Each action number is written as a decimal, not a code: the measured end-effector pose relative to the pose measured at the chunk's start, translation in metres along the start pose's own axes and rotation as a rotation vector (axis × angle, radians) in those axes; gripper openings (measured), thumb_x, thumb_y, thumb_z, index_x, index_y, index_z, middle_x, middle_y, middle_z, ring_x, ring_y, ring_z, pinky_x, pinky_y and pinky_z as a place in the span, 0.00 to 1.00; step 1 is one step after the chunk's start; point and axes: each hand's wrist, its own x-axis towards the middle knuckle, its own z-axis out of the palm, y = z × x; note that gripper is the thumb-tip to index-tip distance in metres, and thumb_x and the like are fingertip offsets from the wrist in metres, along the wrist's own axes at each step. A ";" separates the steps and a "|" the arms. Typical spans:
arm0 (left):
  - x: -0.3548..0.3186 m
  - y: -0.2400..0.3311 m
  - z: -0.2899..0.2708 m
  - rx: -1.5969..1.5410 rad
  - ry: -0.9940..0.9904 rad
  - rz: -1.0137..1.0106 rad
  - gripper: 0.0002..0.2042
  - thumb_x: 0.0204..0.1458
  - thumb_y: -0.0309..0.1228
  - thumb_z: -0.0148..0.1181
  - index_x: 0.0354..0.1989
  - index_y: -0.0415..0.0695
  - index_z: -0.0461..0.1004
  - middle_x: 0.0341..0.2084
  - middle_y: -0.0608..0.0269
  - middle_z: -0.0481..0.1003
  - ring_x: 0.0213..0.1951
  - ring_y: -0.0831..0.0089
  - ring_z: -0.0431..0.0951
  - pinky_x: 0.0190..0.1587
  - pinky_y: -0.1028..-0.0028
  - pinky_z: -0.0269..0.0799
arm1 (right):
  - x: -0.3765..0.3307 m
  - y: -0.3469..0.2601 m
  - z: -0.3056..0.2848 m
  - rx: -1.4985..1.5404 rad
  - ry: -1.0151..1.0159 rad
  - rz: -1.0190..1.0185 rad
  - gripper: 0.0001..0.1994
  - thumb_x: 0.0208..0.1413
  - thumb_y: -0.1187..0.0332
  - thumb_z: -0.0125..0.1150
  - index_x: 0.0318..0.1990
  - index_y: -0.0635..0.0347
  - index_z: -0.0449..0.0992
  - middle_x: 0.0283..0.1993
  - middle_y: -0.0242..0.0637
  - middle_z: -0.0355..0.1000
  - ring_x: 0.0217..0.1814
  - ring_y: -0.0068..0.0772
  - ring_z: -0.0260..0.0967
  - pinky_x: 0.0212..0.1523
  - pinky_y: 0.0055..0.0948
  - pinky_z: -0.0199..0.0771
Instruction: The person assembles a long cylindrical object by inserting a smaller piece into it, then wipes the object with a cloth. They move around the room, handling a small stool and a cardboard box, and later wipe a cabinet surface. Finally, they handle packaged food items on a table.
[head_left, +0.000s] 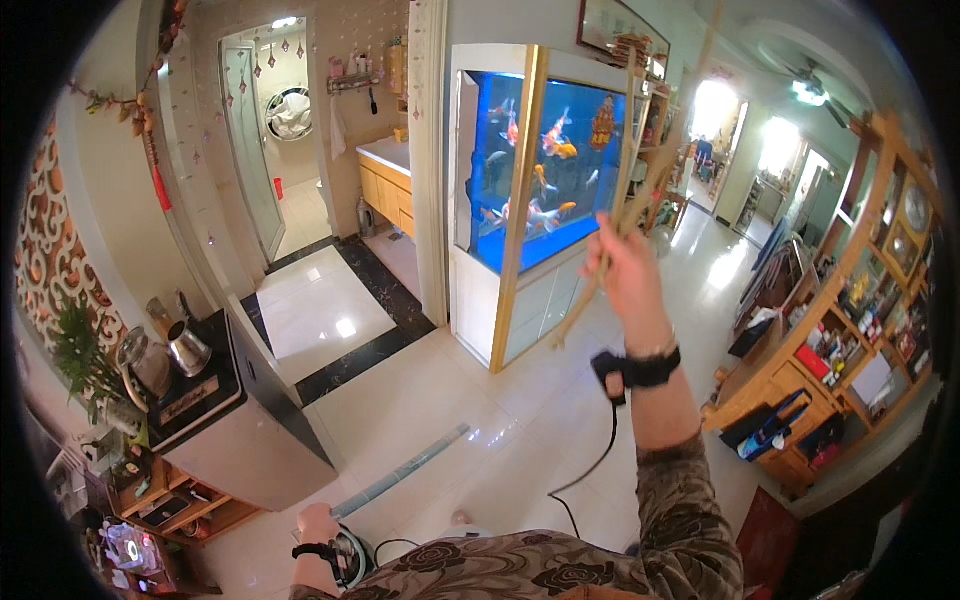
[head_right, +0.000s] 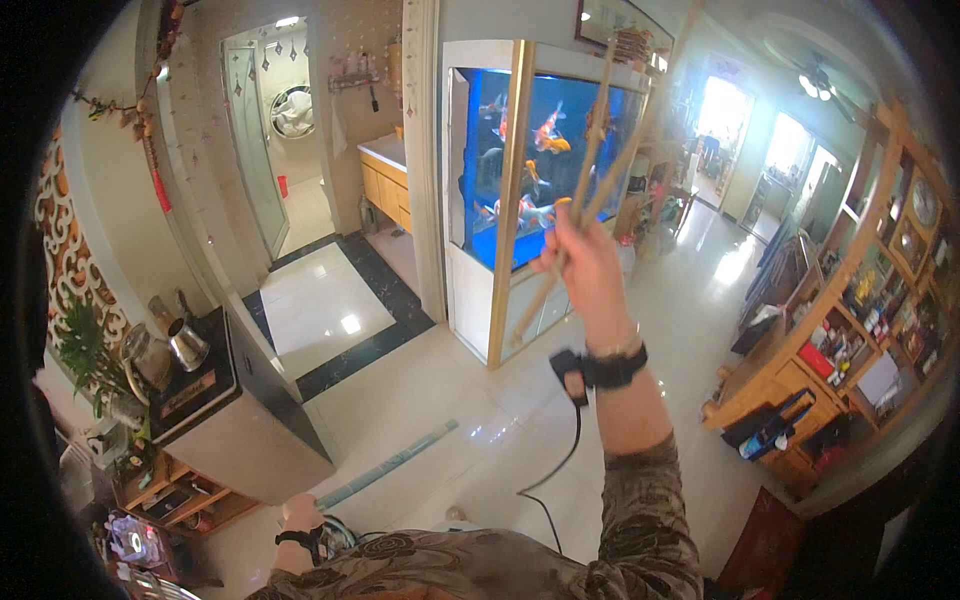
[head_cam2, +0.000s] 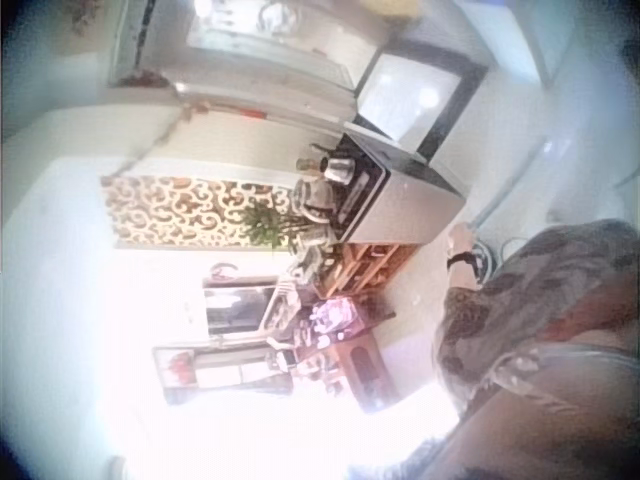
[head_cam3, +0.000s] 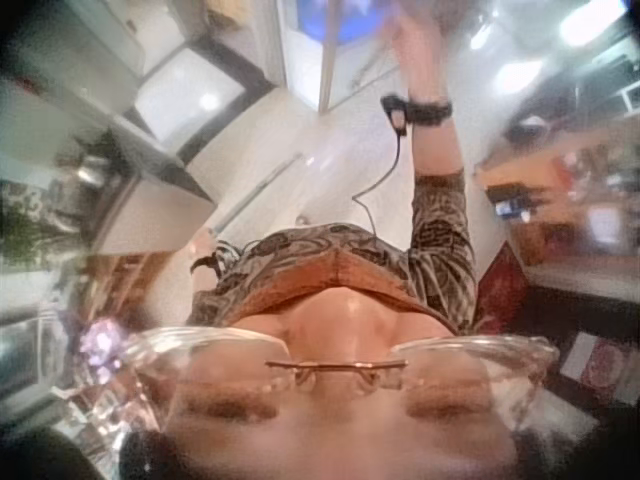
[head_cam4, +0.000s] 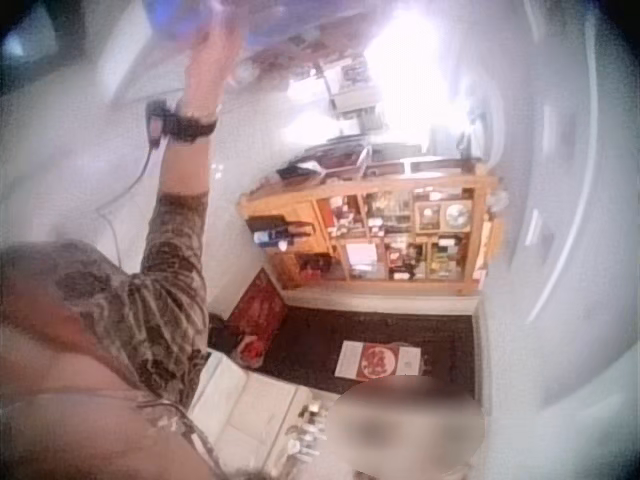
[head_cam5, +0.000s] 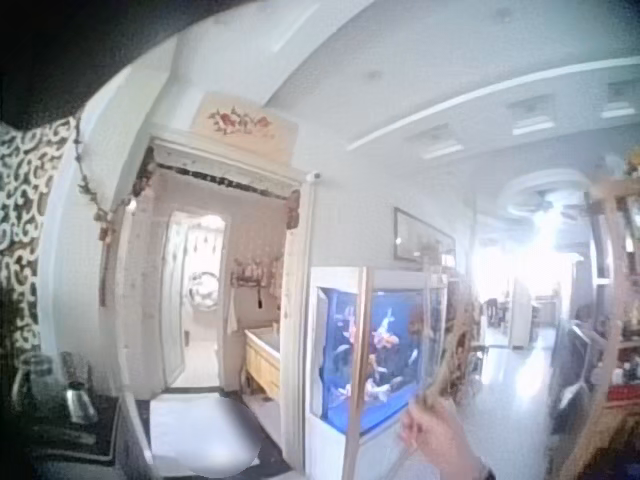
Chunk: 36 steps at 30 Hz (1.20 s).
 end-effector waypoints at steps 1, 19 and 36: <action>0.019 0.003 -0.012 -0.009 -0.006 -0.024 0.14 0.38 0.33 0.60 0.36 0.48 0.79 0.39 0.57 0.77 0.45 0.58 0.76 0.45 0.63 0.72 | 0.044 -0.003 0.014 0.025 -0.007 0.015 0.11 0.59 0.65 0.55 0.43 0.63 0.68 0.29 0.32 0.65 0.26 0.28 0.66 0.30 0.33 0.73; 0.233 0.035 -0.062 -0.336 0.397 -0.428 0.14 0.42 0.38 0.58 0.34 0.42 0.77 0.31 0.47 0.76 0.33 0.52 0.77 0.33 0.59 0.73 | 0.662 0.099 0.114 0.391 0.016 -0.134 0.10 0.61 0.76 0.46 0.44 0.76 0.60 0.33 0.53 0.67 0.32 0.51 0.72 0.38 0.50 0.79; 0.333 0.084 -0.189 -0.454 0.310 -0.349 0.18 0.46 0.46 0.56 0.40 0.47 0.77 0.38 0.50 0.77 0.44 0.52 0.75 0.45 0.58 0.70 | 0.843 0.146 0.054 0.725 0.222 -0.067 0.11 0.61 0.76 0.41 0.48 0.74 0.56 0.41 0.57 0.65 0.41 0.55 0.70 0.45 0.53 0.75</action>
